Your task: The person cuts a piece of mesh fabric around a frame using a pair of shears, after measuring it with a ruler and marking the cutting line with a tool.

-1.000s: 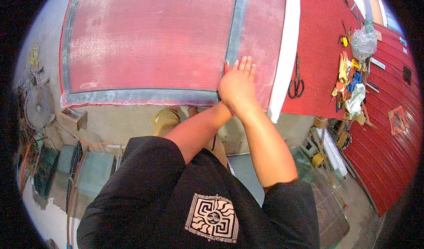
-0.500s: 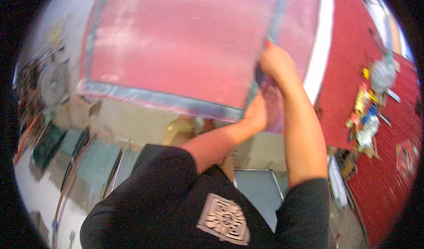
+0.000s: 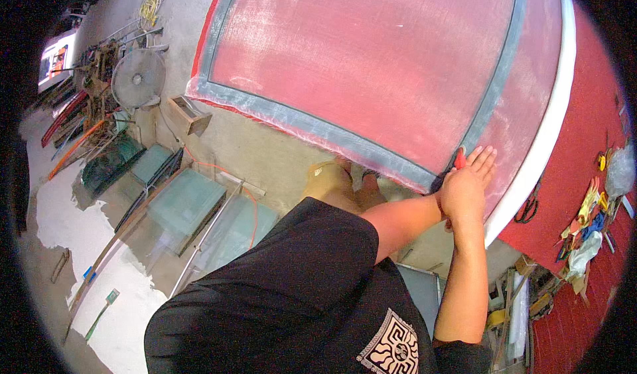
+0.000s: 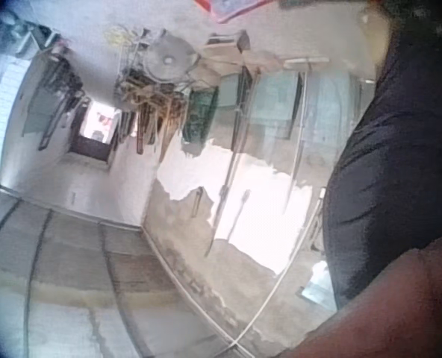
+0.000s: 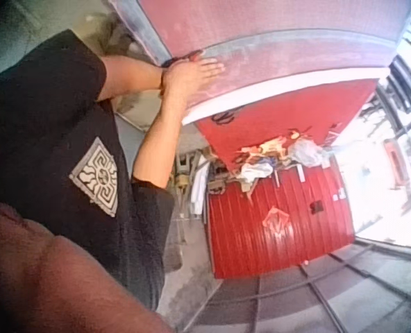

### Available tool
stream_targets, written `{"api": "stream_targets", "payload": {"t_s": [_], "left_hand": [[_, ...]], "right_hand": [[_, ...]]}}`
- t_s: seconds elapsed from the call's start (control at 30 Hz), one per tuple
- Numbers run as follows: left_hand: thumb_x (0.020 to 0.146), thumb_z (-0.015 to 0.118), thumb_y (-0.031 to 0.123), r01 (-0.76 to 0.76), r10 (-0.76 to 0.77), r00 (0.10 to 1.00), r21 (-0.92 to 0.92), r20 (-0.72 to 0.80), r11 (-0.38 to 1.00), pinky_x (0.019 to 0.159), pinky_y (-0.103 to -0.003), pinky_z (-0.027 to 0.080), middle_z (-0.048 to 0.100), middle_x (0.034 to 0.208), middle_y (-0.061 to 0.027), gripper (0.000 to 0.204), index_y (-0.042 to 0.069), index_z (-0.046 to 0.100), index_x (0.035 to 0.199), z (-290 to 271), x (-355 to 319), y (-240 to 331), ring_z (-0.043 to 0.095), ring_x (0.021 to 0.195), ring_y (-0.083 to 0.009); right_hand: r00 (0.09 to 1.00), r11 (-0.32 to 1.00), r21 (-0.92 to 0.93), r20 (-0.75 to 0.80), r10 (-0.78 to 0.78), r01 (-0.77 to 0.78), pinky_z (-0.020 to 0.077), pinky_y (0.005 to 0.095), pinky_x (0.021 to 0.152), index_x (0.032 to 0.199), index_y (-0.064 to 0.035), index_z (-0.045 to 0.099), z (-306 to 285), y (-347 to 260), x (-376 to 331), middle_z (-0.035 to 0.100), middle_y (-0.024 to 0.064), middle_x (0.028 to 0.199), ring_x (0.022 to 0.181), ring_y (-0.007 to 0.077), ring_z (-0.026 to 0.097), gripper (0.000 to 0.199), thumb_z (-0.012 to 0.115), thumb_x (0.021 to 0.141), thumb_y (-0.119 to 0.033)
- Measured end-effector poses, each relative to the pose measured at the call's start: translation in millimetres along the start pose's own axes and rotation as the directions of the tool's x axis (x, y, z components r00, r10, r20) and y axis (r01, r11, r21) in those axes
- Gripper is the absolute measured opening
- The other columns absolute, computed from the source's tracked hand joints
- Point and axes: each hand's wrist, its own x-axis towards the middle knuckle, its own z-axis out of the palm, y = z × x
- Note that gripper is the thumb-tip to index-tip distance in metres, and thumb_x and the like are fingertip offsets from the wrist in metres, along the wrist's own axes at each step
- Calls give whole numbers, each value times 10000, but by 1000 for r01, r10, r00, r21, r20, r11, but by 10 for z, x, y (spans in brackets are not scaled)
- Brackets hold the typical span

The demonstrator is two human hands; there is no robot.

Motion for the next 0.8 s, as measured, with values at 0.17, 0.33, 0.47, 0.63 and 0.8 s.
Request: {"api": "stream_targets", "payload": {"t_s": [0.17, 0.33, 0.47, 0.63, 0.8], "left_hand": [[1061, 453, 373, -88, 38, 992, 430, 123, 899, 1323, -512, 180, 411, 1689, -157, 600, 79, 470, 1583, 72, -157, 84, 313, 1593, -335], [1088, 431, 392, -128, 32, 977, 461, 211, 878, 1312, -486, 229, 450, 1669, -137, 575, 113, 471, 1589, 200, -232, 58, 359, 1570, -314], [1091, 419, 411, -87, -27, 964, 407, 265, 909, 1311, -487, 236, 443, 1676, -134, 588, 117, 460, 1598, 357, -239, -329, 363, 1569, -310], [1094, 404, 435, -92, -14, 962, 370, 274, 925, 1310, -489, 244, 434, 1684, -131, 604, 122, 446, 1609, 378, -125, -427, 368, 1567, -305], [1097, 390, 459, -58, -35, 962, 324, 272, 944, 1309, -491, 253, 426, 1692, -127, 620, 128, 432, 1620, 374, -113, -508, 373, 1565, -300]], "right_hand": [[764, 875, 187, 589, 265, -447, 265, 579, 1201, 1527, 166, 383, -649, -103, 244, 406, 438, 1512, 1447, 566, 348, 643, 437, 1067, -280], [717, 748, 301, 622, 316, -591, 538, 582, 955, 1431, 61, 560, -624, -7, -80, 656, 390, 1230, 1152, 551, 661, 487, 521, 1048, -238], [789, 856, 269, 572, 226, -441, 564, 585, 889, 1145, 90, 709, -67, 99, 139, 730, 354, 1072, 1048, 524, 714, 398, 545, 1047, -260], [760, 818, 256, 578, 298, -516, 574, 589, 905, 1063, 77, 737, -402, 67, 176, 745, 350, 1062, 1047, 523, 725, 404, 551, 1035, -282], [788, 869, 259, 579, 209, -421, 575, 588, 904, 1056, 68, 749, -290, 143, 165, 746, 342, 1080, 1061, 513, 724, 415, 540, 1038, -289]]}}
